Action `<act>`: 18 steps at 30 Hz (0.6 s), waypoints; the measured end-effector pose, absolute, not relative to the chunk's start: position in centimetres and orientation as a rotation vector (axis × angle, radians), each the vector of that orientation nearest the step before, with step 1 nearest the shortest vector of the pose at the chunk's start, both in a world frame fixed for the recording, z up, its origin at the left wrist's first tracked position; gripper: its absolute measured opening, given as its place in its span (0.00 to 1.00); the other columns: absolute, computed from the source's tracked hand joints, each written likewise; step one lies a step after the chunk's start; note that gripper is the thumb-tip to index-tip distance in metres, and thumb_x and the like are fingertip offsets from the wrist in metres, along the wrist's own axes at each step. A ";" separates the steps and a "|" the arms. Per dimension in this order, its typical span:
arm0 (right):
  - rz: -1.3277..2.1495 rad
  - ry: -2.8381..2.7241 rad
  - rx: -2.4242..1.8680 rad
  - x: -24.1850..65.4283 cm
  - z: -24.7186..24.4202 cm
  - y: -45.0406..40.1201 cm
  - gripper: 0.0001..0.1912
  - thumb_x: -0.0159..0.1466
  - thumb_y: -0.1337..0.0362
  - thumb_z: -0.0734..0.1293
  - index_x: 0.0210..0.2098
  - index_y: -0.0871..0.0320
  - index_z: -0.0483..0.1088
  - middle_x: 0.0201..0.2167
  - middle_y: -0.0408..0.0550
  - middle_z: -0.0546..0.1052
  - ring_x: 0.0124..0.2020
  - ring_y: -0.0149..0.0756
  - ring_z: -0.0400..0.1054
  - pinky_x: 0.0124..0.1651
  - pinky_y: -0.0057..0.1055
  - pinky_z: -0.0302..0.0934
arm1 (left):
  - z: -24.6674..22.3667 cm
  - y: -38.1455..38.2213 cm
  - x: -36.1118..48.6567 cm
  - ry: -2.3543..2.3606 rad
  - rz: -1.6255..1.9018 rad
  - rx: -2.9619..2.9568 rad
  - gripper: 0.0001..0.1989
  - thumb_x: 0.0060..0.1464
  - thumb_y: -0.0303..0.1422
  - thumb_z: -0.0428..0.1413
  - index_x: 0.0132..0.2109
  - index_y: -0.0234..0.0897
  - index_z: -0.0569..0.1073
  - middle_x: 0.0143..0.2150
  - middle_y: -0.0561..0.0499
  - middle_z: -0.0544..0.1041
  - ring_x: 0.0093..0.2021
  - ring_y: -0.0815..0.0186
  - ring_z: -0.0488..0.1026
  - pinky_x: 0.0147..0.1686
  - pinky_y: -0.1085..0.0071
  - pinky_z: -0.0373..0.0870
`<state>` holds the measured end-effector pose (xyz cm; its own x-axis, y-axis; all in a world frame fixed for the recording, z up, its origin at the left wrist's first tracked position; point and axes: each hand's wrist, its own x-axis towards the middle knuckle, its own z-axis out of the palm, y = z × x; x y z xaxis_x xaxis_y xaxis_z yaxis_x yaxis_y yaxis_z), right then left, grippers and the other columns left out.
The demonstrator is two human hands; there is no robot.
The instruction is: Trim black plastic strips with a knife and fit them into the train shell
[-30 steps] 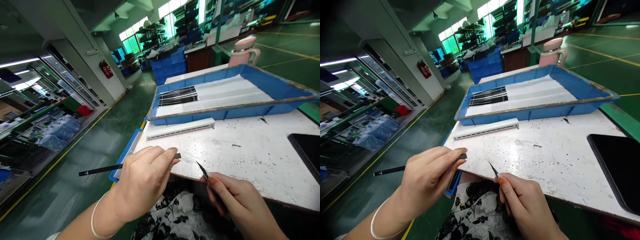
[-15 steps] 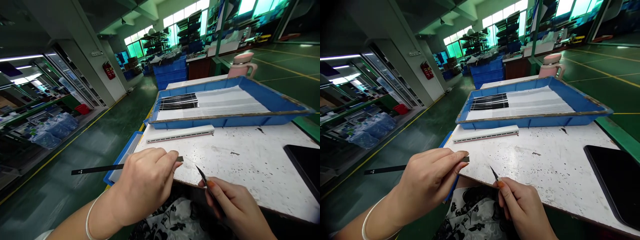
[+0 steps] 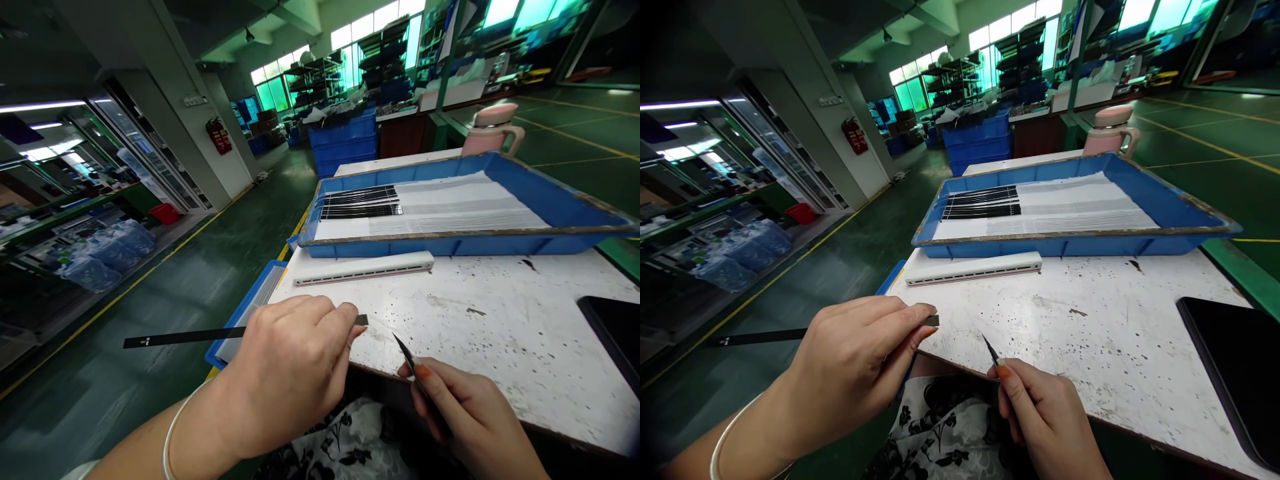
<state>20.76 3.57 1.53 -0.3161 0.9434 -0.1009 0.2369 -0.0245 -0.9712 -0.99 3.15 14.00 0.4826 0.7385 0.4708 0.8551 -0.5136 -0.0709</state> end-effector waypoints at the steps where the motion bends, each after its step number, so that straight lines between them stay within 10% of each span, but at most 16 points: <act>1: 1.386 -1.599 -1.259 20.8 1.4 3.6 0.29 0.71 0.41 0.59 0.26 0.55 0.73 0.16 0.41 0.68 0.18 0.34 0.61 0.24 0.30 0.51 | 13.9 3.2 -1.0 -1.341 -0.570 -2.435 0.09 0.64 0.29 0.52 0.39 0.34 0.77 0.24 0.53 0.70 0.24 0.65 0.66 0.25 0.66 0.59; 18: 1.448 -1.609 -1.300 20.8 0.7 4.0 0.29 0.71 0.40 0.58 0.32 0.56 0.75 0.19 0.41 0.69 0.19 0.34 0.63 0.27 0.31 0.53 | 13.5 3.3 -1.1 -1.348 -0.609 -2.461 0.08 0.63 0.28 0.54 0.40 0.33 0.78 0.24 0.52 0.71 0.24 0.66 0.66 0.25 0.66 0.60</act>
